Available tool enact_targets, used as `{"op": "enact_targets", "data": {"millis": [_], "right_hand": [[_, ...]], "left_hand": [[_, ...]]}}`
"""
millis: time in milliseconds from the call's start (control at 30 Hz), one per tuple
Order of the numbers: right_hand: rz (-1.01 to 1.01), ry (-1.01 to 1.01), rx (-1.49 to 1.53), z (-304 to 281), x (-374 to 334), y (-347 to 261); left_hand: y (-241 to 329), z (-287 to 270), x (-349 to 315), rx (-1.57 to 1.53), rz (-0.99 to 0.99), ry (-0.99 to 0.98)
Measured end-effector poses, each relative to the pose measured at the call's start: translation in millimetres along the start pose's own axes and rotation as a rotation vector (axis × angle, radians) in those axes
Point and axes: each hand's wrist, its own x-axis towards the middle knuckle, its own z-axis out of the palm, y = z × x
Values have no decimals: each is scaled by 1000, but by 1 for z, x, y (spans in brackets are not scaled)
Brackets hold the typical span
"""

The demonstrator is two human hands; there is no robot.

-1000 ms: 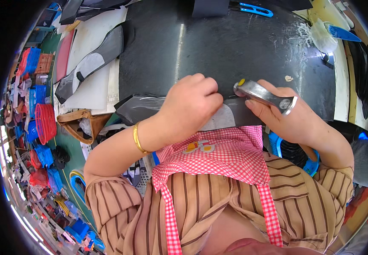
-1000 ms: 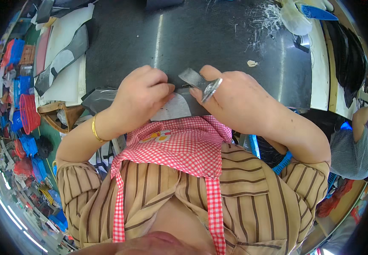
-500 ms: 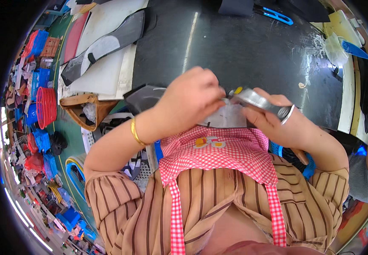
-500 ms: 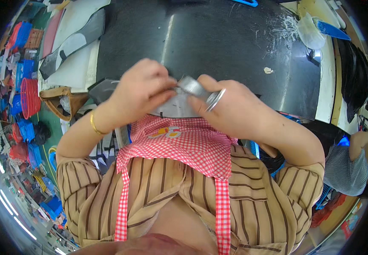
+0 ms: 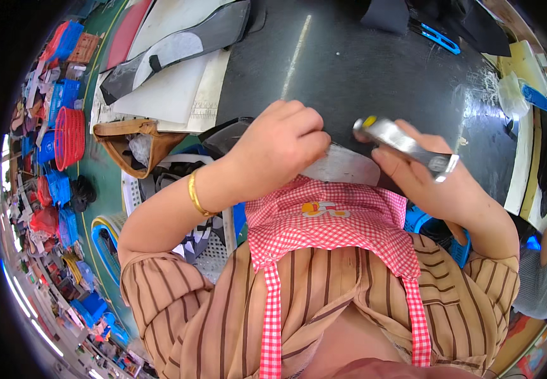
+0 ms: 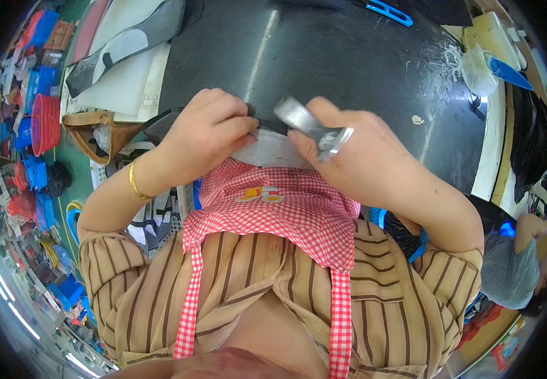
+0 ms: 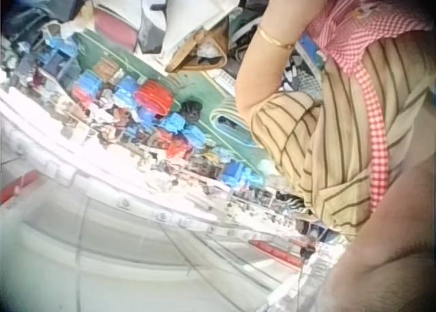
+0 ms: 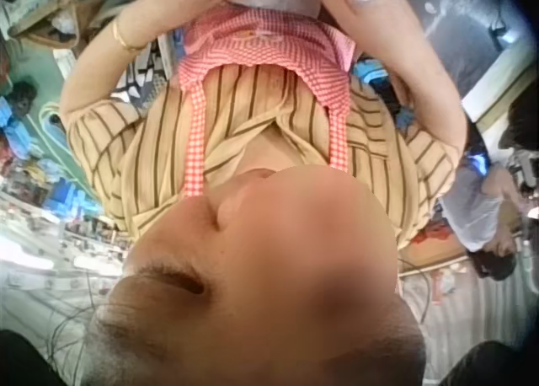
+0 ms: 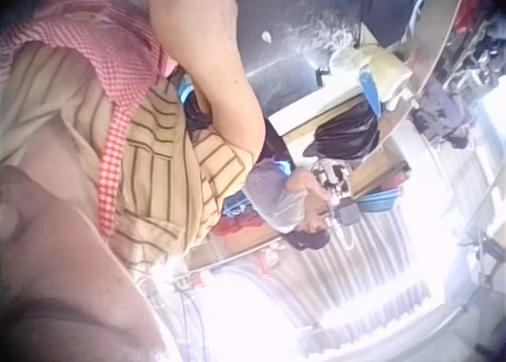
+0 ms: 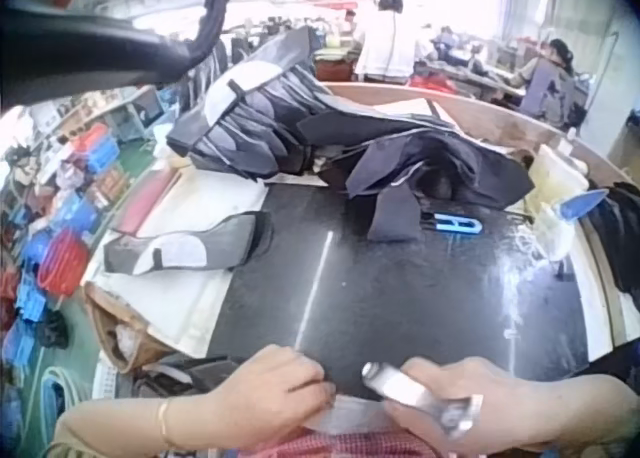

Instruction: Hammering the edges of shoe upper components on a manufacturing workstation.

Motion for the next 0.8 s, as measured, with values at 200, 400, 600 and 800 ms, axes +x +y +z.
{"op": "enact_targets", "data": {"millis": [200, 400, 600, 800], "right_hand": [[-55, -11, -8, 21, 6, 0], [-148, 207, 126, -4, 3, -19], [-103, 94, 107, 13, 11, -11], [-25, 26, 155, 9, 22, -8]], "left_hand": [[-5, -3, -6, 26, 32, 105], [-16, 0, -7, -17, 49, 98], [-26, -2, 2, 78, 168, 73], [-32, -15, 0, 18, 48, -19]]}}
